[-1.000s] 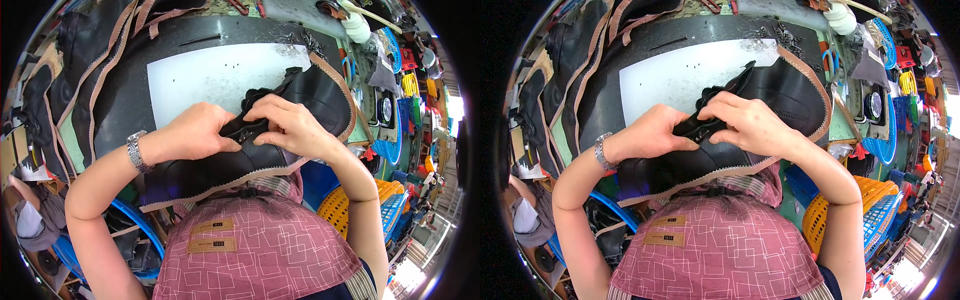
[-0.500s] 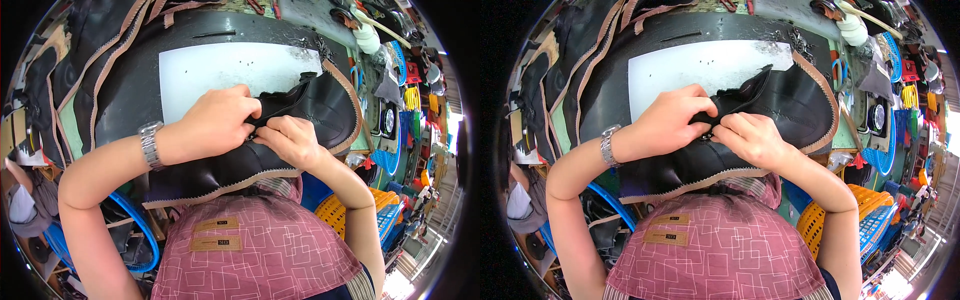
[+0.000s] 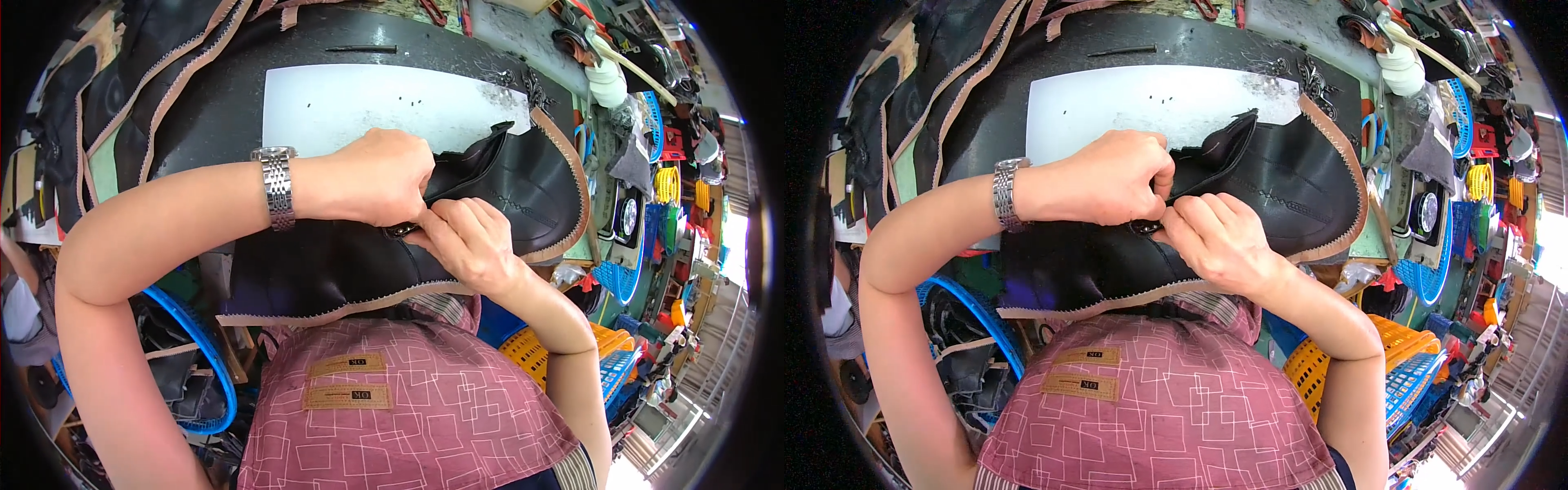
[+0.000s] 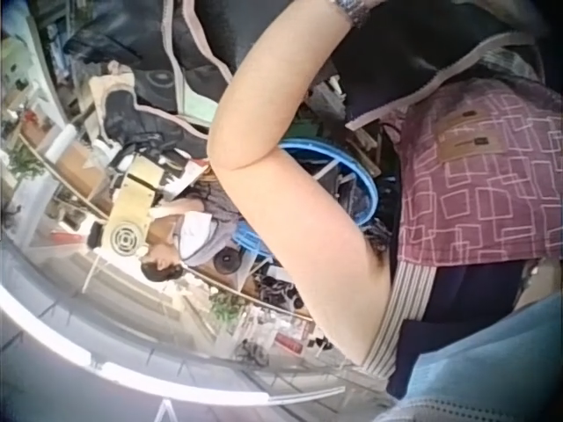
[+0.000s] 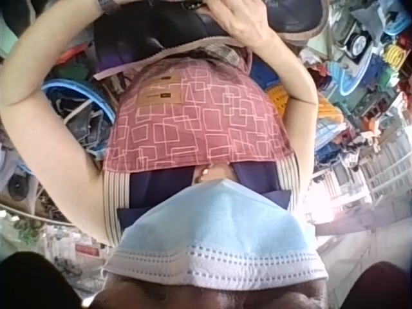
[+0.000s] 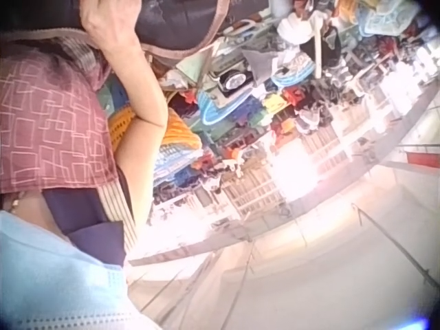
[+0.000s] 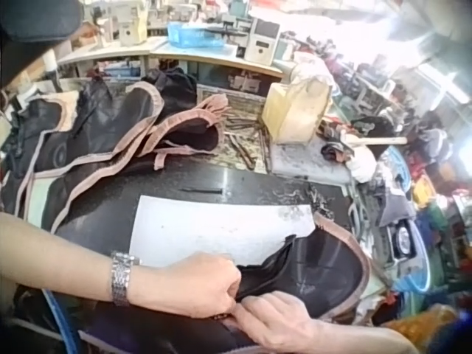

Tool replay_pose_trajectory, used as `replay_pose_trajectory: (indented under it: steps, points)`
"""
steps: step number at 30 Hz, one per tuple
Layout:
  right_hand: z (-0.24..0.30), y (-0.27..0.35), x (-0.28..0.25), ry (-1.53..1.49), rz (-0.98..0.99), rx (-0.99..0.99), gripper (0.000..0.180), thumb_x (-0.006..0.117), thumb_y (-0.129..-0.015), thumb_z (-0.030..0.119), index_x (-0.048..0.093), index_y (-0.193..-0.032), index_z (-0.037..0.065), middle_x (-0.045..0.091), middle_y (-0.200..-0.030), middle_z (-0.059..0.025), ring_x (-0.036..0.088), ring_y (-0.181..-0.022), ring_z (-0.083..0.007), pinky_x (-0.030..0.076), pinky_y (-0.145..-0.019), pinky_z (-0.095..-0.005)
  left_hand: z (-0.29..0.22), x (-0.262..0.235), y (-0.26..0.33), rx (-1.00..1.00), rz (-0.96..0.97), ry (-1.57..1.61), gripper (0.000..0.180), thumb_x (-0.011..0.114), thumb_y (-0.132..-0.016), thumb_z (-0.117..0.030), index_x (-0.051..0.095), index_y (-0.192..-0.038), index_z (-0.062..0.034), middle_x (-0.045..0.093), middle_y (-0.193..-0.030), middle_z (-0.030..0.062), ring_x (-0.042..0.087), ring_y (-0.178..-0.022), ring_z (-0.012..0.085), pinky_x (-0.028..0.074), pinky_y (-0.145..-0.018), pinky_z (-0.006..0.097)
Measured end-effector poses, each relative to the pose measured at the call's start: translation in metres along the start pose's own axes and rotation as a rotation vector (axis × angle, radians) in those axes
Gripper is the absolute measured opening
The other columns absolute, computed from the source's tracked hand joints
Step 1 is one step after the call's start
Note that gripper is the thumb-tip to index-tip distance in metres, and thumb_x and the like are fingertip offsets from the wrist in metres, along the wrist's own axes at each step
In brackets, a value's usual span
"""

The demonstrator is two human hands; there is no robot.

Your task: Assembling and finishing leather shoe components using a hammer and punch tools.

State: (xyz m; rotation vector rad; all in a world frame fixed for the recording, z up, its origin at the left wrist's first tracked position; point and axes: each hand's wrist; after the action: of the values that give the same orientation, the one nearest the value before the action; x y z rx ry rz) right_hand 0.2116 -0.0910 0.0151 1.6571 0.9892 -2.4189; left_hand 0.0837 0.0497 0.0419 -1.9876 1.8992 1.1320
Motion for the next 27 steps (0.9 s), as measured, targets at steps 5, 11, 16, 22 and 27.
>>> replay_pose_trajectory:
  steps: [5, 11, 16, 22, 27]
  points:
    - [-0.005, 0.004, 0.004, -0.053, -0.004, 0.050, 0.025, 0.074, -0.063, 0.013, 0.060, -0.082, 0.003, 0.052, -0.077, -0.0068, 0.055, -0.066, -0.0202, 0.045, -0.055, -0.0308, 0.011, 0.005, 0.001, 0.155, -0.149, 0.174, 0.012, 0.066, -0.062, -0.012, 0.066, -0.064, -0.0009, 0.062, -0.061, 0.0176, 0.062, -0.061, 0.0329, 0.049, -0.059, 0.039]
    - [0.001, -0.002, -0.005, -0.216, 0.004, 0.381, 0.044, 0.077, -0.064, 0.020, 0.055, -0.098, 0.004, 0.051, -0.091, -0.0080, 0.057, -0.067, -0.0264, 0.048, -0.056, -0.0345, 0.017, 0.015, 0.013, 0.213, -0.222, 0.243, 0.015, 0.061, -0.069, -0.007, 0.066, -0.081, -0.0007, 0.065, -0.079, 0.0173, 0.063, -0.076, 0.0319, 0.049, -0.067, 0.037]
    - [0.003, -0.004, -0.011, -0.198, 0.136, 0.397, 0.033, 0.076, -0.065, 0.019, 0.056, -0.088, 0.005, 0.049, -0.086, -0.0083, 0.057, -0.065, -0.0250, 0.047, -0.054, -0.0347, 0.007, 0.014, 0.031, -0.141, -0.177, 0.560, 0.021, 0.057, -0.074, -0.007, 0.060, -0.091, 0.0049, 0.063, -0.081, 0.0195, 0.061, -0.075, 0.0306, 0.046, -0.067, 0.038]
    - [0.008, 0.005, -0.008, -0.206, -0.001, 0.225, 0.028, 0.076, -0.061, 0.013, 0.056, -0.077, 0.005, 0.049, -0.079, -0.0079, 0.055, -0.061, -0.0227, 0.047, -0.052, -0.0326, 0.005, 0.010, 0.033, -0.171, 0.006, 0.516, 0.019, 0.062, -0.075, -0.012, 0.062, -0.085, 0.0047, 0.060, -0.070, 0.0207, 0.061, -0.067, 0.0283, 0.045, -0.062, 0.037]
    - [0.008, 0.008, -0.011, -0.225, -0.013, 0.196, 0.026, 0.075, -0.063, 0.012, 0.057, -0.081, 0.004, 0.050, -0.080, -0.0075, 0.056, -0.063, -0.0222, 0.048, -0.050, -0.0318, 0.003, 0.021, 0.042, -0.028, -0.148, 0.497, 0.011, 0.060, -0.076, -0.008, 0.063, -0.083, 0.0012, 0.059, -0.072, 0.0203, 0.059, -0.067, 0.0338, 0.044, -0.060, 0.037]
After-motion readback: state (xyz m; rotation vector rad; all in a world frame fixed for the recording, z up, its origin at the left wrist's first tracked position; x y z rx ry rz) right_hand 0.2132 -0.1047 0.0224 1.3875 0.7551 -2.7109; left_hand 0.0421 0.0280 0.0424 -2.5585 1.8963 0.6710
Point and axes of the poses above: each hand's wrist, its own y-axis away from the middle knuckle, its own x-axis out of the palm, z = x × y
